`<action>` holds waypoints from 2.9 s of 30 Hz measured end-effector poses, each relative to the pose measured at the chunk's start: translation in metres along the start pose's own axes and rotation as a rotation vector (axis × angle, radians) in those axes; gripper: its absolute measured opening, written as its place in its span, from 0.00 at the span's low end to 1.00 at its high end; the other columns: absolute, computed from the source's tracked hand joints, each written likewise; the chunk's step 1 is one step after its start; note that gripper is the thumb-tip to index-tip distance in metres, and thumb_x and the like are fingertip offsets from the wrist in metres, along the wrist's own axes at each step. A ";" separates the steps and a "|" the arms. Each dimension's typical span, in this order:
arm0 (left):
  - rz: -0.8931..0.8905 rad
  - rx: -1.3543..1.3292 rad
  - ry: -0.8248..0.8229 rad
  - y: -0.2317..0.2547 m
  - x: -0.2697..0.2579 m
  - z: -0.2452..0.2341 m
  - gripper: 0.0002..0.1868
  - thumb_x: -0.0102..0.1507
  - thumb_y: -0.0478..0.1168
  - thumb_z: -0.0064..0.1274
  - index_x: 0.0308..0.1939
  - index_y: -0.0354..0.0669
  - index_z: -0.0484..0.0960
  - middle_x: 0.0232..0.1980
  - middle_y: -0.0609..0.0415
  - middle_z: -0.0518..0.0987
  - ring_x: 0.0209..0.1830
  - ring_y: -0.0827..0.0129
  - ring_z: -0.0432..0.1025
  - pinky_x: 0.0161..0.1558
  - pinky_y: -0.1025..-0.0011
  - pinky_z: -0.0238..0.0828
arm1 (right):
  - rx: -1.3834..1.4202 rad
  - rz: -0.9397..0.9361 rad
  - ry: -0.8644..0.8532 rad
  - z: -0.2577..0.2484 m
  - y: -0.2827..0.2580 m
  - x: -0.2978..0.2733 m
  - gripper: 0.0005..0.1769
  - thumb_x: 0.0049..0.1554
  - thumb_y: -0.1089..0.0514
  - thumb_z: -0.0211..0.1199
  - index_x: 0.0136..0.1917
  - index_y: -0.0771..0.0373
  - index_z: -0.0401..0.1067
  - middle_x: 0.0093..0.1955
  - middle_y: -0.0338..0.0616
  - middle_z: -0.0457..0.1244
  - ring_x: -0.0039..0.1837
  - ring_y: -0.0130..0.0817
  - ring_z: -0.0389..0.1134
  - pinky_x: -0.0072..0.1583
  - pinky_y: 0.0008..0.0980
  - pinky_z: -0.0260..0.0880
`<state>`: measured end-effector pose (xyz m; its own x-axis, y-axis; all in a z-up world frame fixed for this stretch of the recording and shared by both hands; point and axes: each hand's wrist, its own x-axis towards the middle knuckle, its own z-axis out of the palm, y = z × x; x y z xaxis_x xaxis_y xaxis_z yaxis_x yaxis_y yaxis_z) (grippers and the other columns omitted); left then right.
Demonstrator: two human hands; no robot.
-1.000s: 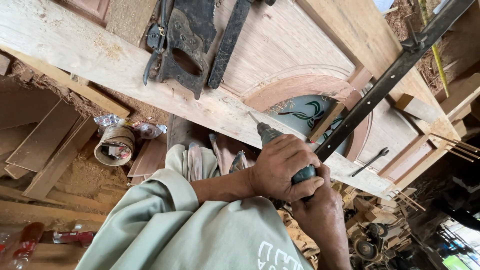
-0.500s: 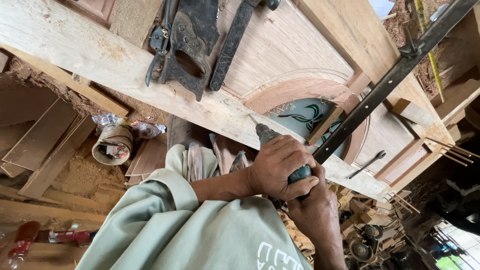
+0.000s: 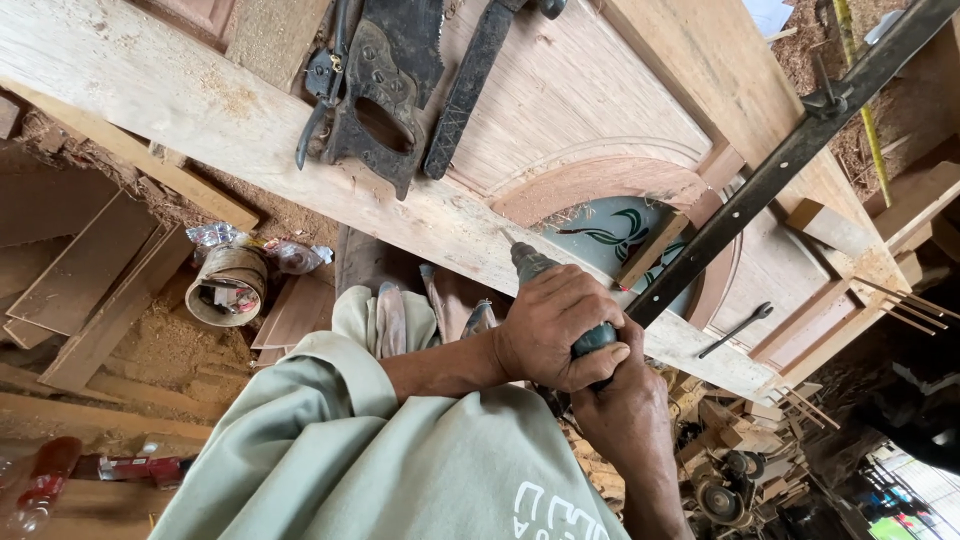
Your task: Assembling a wooden door by drilling holes and hammering parts together in a workshop.
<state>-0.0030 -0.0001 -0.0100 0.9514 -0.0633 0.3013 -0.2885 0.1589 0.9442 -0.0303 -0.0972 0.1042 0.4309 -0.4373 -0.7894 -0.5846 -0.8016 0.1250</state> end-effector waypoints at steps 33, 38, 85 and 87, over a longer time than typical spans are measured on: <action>0.026 0.038 -0.007 0.017 -0.002 0.011 0.14 0.67 0.47 0.44 0.37 0.39 0.74 0.35 0.47 0.76 0.32 0.59 0.72 0.39 0.59 0.71 | -0.092 -0.051 -0.113 -0.010 0.034 -0.009 0.33 0.58 0.56 0.58 0.73 0.60 0.51 0.43 0.49 0.72 0.37 0.47 0.79 0.42 0.39 0.86; 0.069 0.017 -0.097 0.044 0.005 0.016 0.22 0.70 0.55 0.42 0.43 0.38 0.76 0.39 0.45 0.79 0.38 0.56 0.74 0.47 0.56 0.72 | -0.047 -0.049 -0.033 -0.013 0.079 -0.030 0.32 0.53 0.54 0.61 0.69 0.55 0.56 0.45 0.48 0.71 0.35 0.55 0.77 0.41 0.51 0.83; -0.158 -0.230 -0.913 0.033 -0.175 0.453 0.24 0.67 0.61 0.50 0.55 0.48 0.76 0.47 0.52 0.74 0.50 0.52 0.74 0.60 0.49 0.68 | 0.870 0.210 0.610 0.055 0.484 -0.001 0.34 0.46 0.71 0.61 0.68 0.64 0.72 0.42 0.65 0.70 0.46 0.63 0.73 0.45 0.56 0.75; -0.163 -0.225 -0.920 0.032 -0.174 0.454 0.24 0.68 0.61 0.50 0.55 0.48 0.76 0.47 0.52 0.74 0.51 0.52 0.75 0.60 0.49 0.68 | 0.859 0.213 0.603 0.054 0.485 0.001 0.34 0.47 0.70 0.62 0.68 0.63 0.72 0.42 0.64 0.70 0.47 0.63 0.73 0.46 0.56 0.75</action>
<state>-0.2263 -0.4319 0.0279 0.4934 -0.8345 0.2453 -0.0412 0.2593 0.9649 -0.3500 -0.4646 0.1314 0.3937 -0.8522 -0.3445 -0.8747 -0.2320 -0.4255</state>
